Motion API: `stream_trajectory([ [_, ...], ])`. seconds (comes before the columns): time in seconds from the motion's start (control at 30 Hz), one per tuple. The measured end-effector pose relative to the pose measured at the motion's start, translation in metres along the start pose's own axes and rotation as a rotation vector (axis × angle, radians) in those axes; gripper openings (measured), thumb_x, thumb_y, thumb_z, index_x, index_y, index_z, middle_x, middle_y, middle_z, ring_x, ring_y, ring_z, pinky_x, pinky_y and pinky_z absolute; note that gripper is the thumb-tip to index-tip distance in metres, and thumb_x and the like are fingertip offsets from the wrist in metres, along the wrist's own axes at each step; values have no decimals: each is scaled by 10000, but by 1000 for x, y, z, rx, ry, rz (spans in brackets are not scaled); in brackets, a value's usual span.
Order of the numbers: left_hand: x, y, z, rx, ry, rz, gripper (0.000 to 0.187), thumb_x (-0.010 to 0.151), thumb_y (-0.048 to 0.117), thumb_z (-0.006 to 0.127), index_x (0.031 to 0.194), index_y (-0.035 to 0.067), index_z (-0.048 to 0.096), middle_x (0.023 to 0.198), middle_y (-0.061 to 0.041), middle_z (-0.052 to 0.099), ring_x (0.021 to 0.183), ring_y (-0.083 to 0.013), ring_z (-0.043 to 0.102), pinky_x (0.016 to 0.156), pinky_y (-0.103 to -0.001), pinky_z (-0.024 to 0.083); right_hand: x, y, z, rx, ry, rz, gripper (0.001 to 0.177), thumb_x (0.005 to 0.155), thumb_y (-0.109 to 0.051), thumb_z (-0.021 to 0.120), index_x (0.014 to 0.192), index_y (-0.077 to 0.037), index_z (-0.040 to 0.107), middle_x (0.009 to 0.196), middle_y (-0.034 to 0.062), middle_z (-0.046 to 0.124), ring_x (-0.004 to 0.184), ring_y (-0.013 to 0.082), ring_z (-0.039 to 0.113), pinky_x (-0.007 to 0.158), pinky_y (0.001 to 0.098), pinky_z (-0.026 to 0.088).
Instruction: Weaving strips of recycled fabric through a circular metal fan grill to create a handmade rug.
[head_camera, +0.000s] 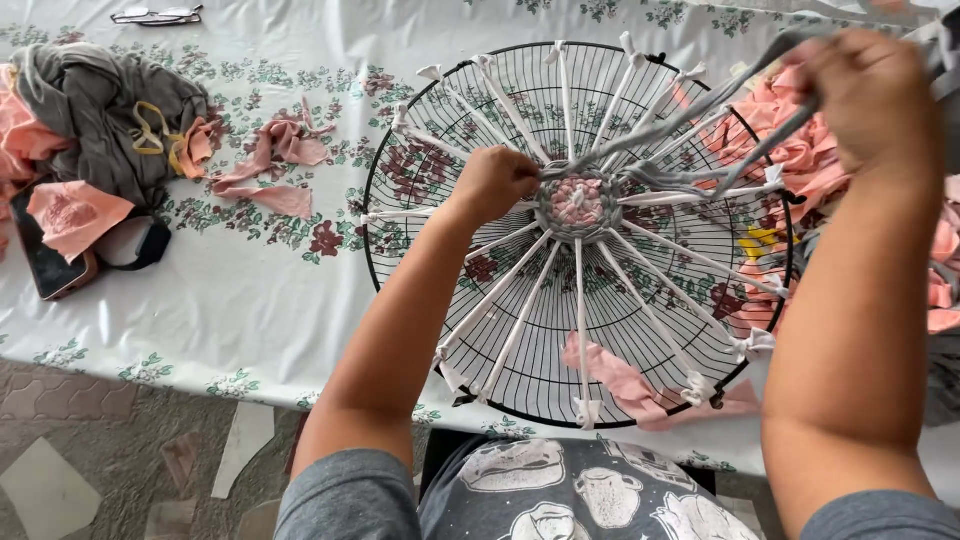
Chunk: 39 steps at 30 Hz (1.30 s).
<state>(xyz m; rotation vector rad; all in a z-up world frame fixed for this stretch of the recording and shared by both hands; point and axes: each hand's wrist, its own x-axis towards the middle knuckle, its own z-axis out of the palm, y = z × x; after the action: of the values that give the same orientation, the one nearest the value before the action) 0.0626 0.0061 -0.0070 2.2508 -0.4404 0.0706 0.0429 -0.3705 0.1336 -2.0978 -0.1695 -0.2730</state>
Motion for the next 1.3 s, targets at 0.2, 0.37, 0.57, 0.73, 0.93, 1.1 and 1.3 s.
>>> stream_trajectory([
  [0.2, 17, -3, -2, 163, -107, 101, 98, 851, 133, 773, 929, 152, 829, 823, 2, 800, 637, -81, 685, 782, -267, 566, -23, -46, 54, -594, -212, -73, 229, 1095, -173, 637, 1218, -31, 769, 757, 133, 683, 500, 231, 475, 458, 373, 362],
  [0.37, 19, 6, -7, 133, -156, 60, 118, 819, 180, 820, 932, 154, 837, 875, -33, 774, 663, -109, 670, 673, -214, 594, -43, -103, 86, 131, -509, -36, 334, 953, 76, 642, 1273, 58, 552, 949, 207, 680, 744, 238, 690, 671, 304, 605],
  [0.57, 16, 18, -25, 4, -303, -214, 195, 854, 182, 781, 1037, 119, 798, 955, -72, 793, 680, -99, 728, 709, -196, 645, -48, -111, 88, 565, -555, -148, 226, 1002, 26, 601, 1226, 2, 620, 1098, 138, 723, 874, 168, 742, 834, 224, 645],
  [0.73, 20, 8, -17, -4, -268, -160, 193, 838, 188, 793, 1023, 136, 809, 950, -59, 791, 676, -108, 718, 709, -216, 641, -31, -77, 65, 1066, -510, -340, 272, 1032, -23, 642, 1303, 8, 636, 1122, 168, 739, 986, 240, 804, 908, 283, 741],
  [0.93, 20, 11, -18, 17, -236, -114, 192, 807, 175, 818, 997, 155, 826, 895, -46, 806, 659, -118, 722, 690, -228, 622, -33, -84, 74, 865, -304, -280, 239, 1062, -9, 590, 1292, -24, 653, 1170, 128, 735, 969, 173, 784, 964, 212, 709],
  [1.1, 27, 7, -19, 43, -276, -168, 161, 821, 197, 815, 974, 145, 820, 922, -60, 799, 705, -121, 743, 726, -207, 645, -49, -108, 110, 421, -539, -225, 230, 964, 54, 636, 1185, 8, 676, 1098, 154, 732, 889, 172, 730, 825, 208, 614],
  [1.3, 36, -23, -2, 34, -262, -146, 151, 820, 262, 745, 944, 271, 829, 887, -74, 790, 898, -311, 749, 913, -406, 581, -52, -61, 204, -49, -623, -352, 98, 916, 30, 691, 993, 20, 750, 863, 217, 732, 740, 297, 737, 674, 395, 639],
])
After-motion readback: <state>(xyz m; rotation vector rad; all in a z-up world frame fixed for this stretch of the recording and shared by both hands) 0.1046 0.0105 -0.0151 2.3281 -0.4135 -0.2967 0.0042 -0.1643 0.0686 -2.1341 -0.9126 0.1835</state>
